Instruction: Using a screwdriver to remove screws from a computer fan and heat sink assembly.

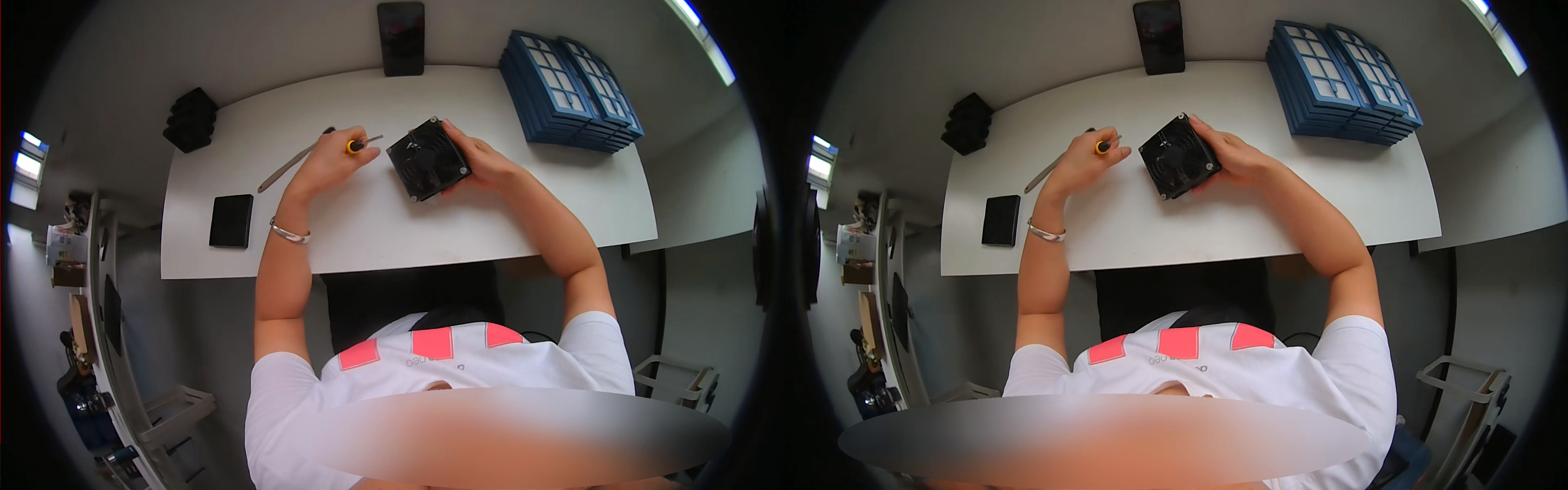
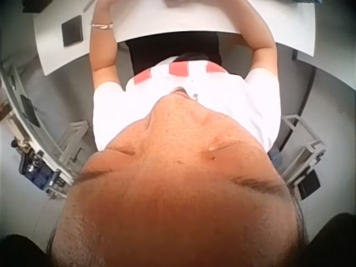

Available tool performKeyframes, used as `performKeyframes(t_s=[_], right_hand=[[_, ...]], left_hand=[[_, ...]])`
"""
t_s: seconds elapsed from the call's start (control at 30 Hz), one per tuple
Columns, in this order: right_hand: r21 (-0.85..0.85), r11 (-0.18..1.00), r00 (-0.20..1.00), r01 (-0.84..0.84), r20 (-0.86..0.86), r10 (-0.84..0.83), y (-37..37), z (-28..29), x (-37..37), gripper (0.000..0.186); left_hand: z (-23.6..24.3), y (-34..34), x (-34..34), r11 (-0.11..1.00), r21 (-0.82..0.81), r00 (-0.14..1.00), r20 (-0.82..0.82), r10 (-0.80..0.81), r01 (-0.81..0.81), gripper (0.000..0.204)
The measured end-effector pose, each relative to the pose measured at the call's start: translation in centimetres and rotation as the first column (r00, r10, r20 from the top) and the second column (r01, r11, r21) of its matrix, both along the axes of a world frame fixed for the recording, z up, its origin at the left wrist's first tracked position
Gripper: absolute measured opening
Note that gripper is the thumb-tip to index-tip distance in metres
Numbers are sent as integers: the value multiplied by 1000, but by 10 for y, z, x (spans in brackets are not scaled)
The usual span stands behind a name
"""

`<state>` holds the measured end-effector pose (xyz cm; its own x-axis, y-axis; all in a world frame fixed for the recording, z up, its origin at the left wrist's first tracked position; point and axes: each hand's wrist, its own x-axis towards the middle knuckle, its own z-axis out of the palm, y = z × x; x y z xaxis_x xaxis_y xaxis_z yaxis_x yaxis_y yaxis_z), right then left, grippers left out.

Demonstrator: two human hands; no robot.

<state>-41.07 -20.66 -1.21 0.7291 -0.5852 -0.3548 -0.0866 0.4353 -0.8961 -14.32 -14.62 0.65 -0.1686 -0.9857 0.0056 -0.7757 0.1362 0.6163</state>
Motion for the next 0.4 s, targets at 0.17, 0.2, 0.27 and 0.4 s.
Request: performKeyframes(t_s=[0.17,0.2,0.27,0.4], right_hand=[[-362,919,969,-154,-237,69,4,19,-2,67],[-448,874,962,-188,-265,71,6,25,-4,64],[-510,811,914,-286,-399,71,3,33,-11,63],[-723,513,826,-462,-561,-46,18,59,-37,61]], left_hand=[[4,-1,1,994,-14,869,-485,92,-113,41],[4,2,-1,994,-16,871,-484,85,-106,41],[5,9,-5,979,-113,746,-664,50,-167,43],[20,40,-3,975,-134,650,-760,14,-177,43]])
